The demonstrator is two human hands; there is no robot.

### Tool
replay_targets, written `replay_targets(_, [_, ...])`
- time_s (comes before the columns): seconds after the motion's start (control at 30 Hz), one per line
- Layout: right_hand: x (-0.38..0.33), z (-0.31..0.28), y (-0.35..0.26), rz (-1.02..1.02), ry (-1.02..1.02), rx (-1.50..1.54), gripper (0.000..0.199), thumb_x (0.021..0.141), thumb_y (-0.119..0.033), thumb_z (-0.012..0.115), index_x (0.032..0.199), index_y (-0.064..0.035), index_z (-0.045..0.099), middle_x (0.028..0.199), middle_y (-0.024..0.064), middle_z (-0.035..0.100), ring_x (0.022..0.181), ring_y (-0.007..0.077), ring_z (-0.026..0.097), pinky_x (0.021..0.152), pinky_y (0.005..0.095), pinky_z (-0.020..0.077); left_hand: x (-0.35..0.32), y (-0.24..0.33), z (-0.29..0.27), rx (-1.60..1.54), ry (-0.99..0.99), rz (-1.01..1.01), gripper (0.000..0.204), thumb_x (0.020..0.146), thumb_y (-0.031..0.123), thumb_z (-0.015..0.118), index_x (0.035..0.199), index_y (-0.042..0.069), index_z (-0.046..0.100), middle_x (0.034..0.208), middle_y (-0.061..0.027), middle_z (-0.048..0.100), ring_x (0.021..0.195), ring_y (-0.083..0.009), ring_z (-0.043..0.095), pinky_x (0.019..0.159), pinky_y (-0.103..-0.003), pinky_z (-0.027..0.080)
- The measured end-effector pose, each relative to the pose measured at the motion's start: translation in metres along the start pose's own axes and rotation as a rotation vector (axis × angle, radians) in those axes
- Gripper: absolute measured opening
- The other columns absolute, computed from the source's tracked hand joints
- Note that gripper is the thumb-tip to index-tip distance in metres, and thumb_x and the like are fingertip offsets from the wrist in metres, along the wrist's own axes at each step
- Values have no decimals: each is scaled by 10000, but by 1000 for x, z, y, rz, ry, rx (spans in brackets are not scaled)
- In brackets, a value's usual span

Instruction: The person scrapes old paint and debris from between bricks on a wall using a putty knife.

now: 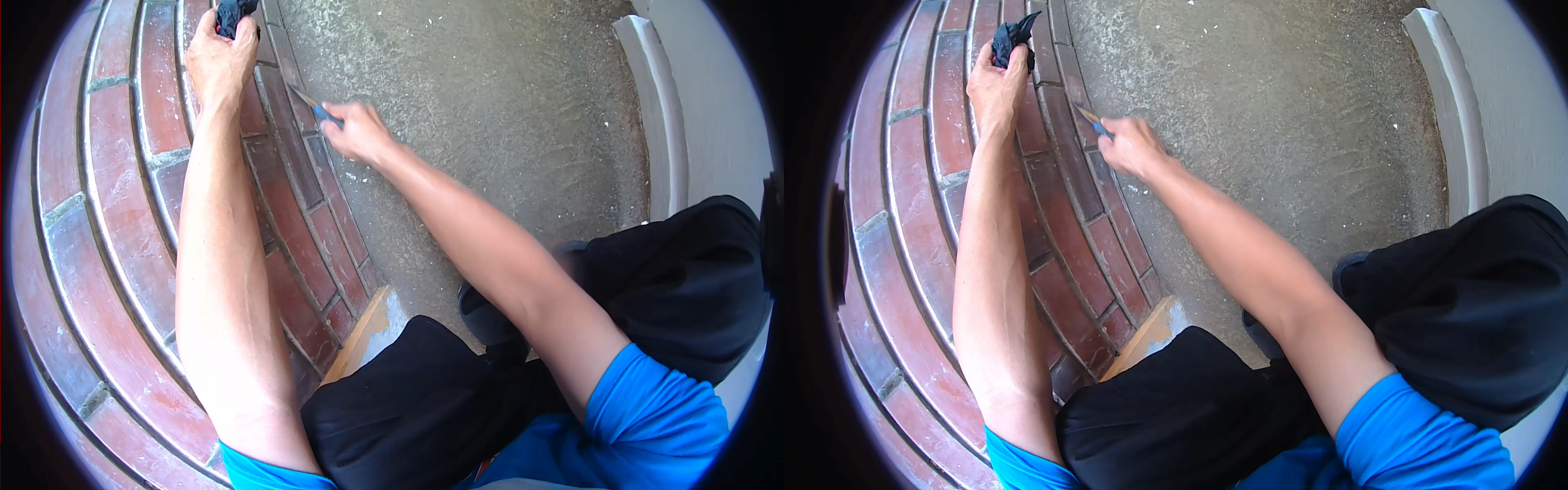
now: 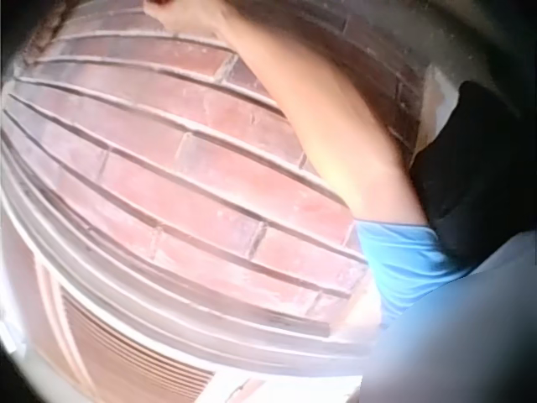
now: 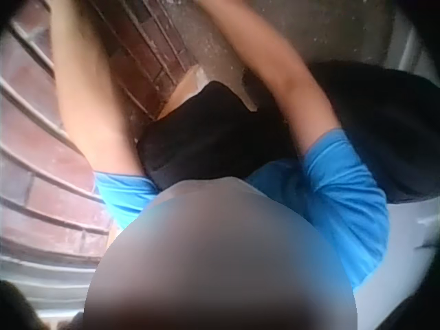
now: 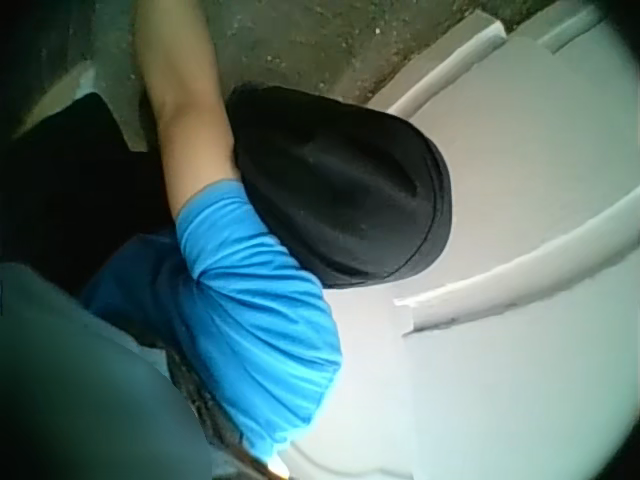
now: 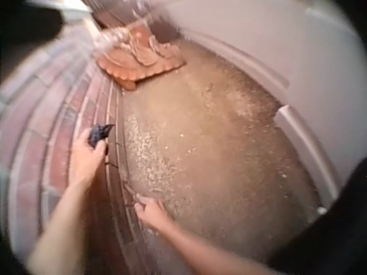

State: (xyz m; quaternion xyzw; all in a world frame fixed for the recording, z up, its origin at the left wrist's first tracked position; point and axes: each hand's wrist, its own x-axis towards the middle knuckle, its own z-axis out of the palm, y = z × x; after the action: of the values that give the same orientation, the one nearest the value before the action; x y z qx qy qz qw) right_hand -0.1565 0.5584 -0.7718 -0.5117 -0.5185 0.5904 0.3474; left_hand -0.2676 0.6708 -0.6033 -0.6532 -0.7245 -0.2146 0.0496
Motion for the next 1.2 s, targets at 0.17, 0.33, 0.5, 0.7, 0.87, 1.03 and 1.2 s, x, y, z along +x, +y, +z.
replay_targets(0.17, [-79, 10, 21, -34, 10, -10, 412, 876, -202, 601, 1262, -56, 600, 1034, 224, 685, 922, 284, 692, 836, 338, 519, 9, 4, 5, 36, 3, 62, 477, 764, 441, 639, 1112, 116, 673, 815, -138, 684, 820, -279, 669, 788, -369, 500])
replay_targets(0.33, [-92, 9, 22, 23, 108, 35, 422, 872, -189, 604, 1270, -51, 590, 1004, 207, 672, 870, 321, 672, 805, 362, 519, 7, 16, 15, 62, 60, 176, 487, 759, 435, 622, 1134, 127, 665, 798, -142, 679, 799, -287, 669, 794, -385, 504])
replay_targets(0.5, [-102, 11, 17, -25, 109, -42, 426, 862, -180, 606, 1274, -73, 593, 907, 189, 640, 795, 352, 644, 755, 398, 516, 5, 8, 5, 78, 6, 136, 492, 758, 440, 637, 1149, 142, 662, 789, -125, 677, 781, -265, 665, 786, -364, 507])
replay_targets(0.7, [-94, 1, 11, 27, 22, -34, 420, 855, -209, 611, 1260, -96, 610, 1005, 204, 675, 898, 359, 667, 816, 391, 526, 3, 0, -4, 102, 8, 87, 494, 765, 440, 637, 1156, 139, 659, 803, -119, 676, 790, -245, 663, 795, -363, 509])
replay_targets(0.87, [-90, -9, -5, 90, -46, -83, 420, 862, -239, 583, 1265, -127, 611, 1061, 215, 662, 962, 386, 645, 853, 443, 524, 5, 6, -5, 97, 14, 113, 506, 769, 444, 632, 1174, 140, 652, 816, -123, 679, 810, -253, 667, 812, -365, 508])
replay_targets(1.03, [-75, -10, -16, 164, -45, -86, 419, 860, -236, 575, 1260, -117, 613, 1056, 217, 665, 965, 395, 646, 869, 448, 522, 7, 22, -1, 91, 33, 195, 513, 774, 449, 623, 1184, 142, 649, 829, -127, 685, 839, -261, 678, 816, -368, 508])
replay_targets(1.2, [-98, -9, 4, 127, -43, -21, 428, 856, -242, 586, 1258, -99, 612, 1057, 220, 663, 966, 390, 645, 864, 439, 523, -1, 37, -8, 104, -18, 134, 518, 772, 461, 622, 1179, 142, 650, 822, -125, 686, 817, -259, 679, 809, -372, 512])
